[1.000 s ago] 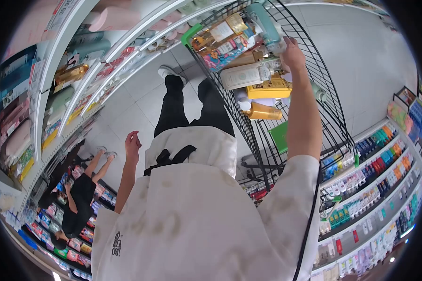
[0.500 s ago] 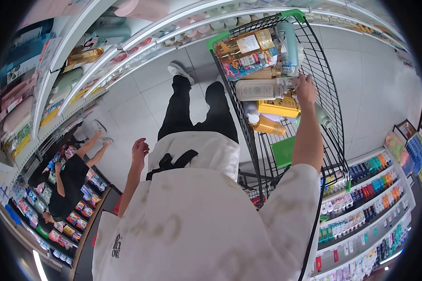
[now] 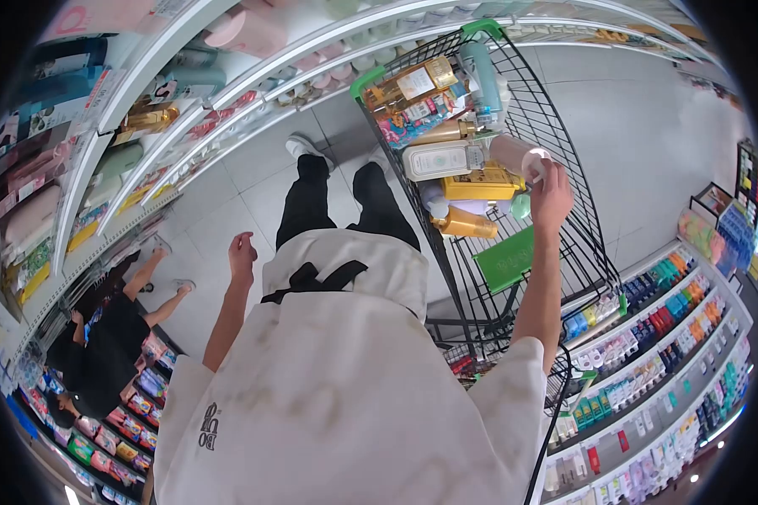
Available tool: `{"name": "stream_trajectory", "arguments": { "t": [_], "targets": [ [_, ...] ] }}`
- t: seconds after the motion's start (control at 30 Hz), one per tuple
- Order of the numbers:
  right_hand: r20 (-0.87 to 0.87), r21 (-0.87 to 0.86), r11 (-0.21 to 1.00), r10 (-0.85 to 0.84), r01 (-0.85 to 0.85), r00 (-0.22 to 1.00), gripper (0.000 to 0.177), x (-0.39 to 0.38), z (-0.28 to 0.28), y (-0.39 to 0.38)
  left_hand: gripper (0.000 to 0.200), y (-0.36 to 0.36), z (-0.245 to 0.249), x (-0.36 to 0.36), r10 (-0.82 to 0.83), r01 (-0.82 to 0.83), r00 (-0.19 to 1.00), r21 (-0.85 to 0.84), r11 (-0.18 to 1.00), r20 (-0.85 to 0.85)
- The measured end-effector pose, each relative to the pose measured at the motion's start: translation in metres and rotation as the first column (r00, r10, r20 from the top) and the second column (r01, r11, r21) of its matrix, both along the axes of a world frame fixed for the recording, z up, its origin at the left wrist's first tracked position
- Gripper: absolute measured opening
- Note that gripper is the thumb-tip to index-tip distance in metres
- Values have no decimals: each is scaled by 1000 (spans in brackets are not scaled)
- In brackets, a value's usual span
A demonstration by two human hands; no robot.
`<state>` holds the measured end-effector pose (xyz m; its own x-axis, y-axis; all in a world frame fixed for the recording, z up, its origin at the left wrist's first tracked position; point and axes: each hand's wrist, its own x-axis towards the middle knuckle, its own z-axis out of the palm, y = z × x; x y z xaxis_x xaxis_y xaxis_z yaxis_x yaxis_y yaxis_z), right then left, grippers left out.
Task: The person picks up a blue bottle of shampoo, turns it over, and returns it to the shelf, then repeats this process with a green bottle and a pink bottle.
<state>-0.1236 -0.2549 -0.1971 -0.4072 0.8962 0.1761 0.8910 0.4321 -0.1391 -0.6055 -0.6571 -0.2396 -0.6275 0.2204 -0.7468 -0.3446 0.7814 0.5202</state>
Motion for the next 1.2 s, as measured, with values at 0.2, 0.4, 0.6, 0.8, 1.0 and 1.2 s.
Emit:
{"name": "stream_trajectory", "arguments": {
  "t": [0.2, 0.4, 0.6, 0.8, 1.0, 1.2],
  "targets": [
    [-45, 177, 965, 207, -196, 977, 46, -32, 107, -19, 20, 65, -24, -18, -115, 147, 988, 419, 896, -102],
    [-327, 78, 936, 350, -344, 878, 24, -96, 181, -36, 24, 175, 43, 19, -265, 270, 956, 717, 642, -124],
    [-502, 111, 802, 555, -587, 663, 20, -169, 216, -47, 67, 226, 145, 49, -548, 683, 662, 713, 158, -512],
    [-687, 180, 598, 645, -781, 335, 16, -232, 244, -58, 96, 228, 184, 51, -670, 652, 571, 758, 18, -475],
    [-858, 208, 570, 497, -795, 131, 20, -267, 245, -55, 94, 212, 194, 63, -676, 525, 655, 847, 85, -339],
    [-983, 1, 605, 147, -796, 111, 36, -294, 239, -60, 110, 197, 203, 75, -694, 319, 717, 914, 252, -59]
  ]
}}
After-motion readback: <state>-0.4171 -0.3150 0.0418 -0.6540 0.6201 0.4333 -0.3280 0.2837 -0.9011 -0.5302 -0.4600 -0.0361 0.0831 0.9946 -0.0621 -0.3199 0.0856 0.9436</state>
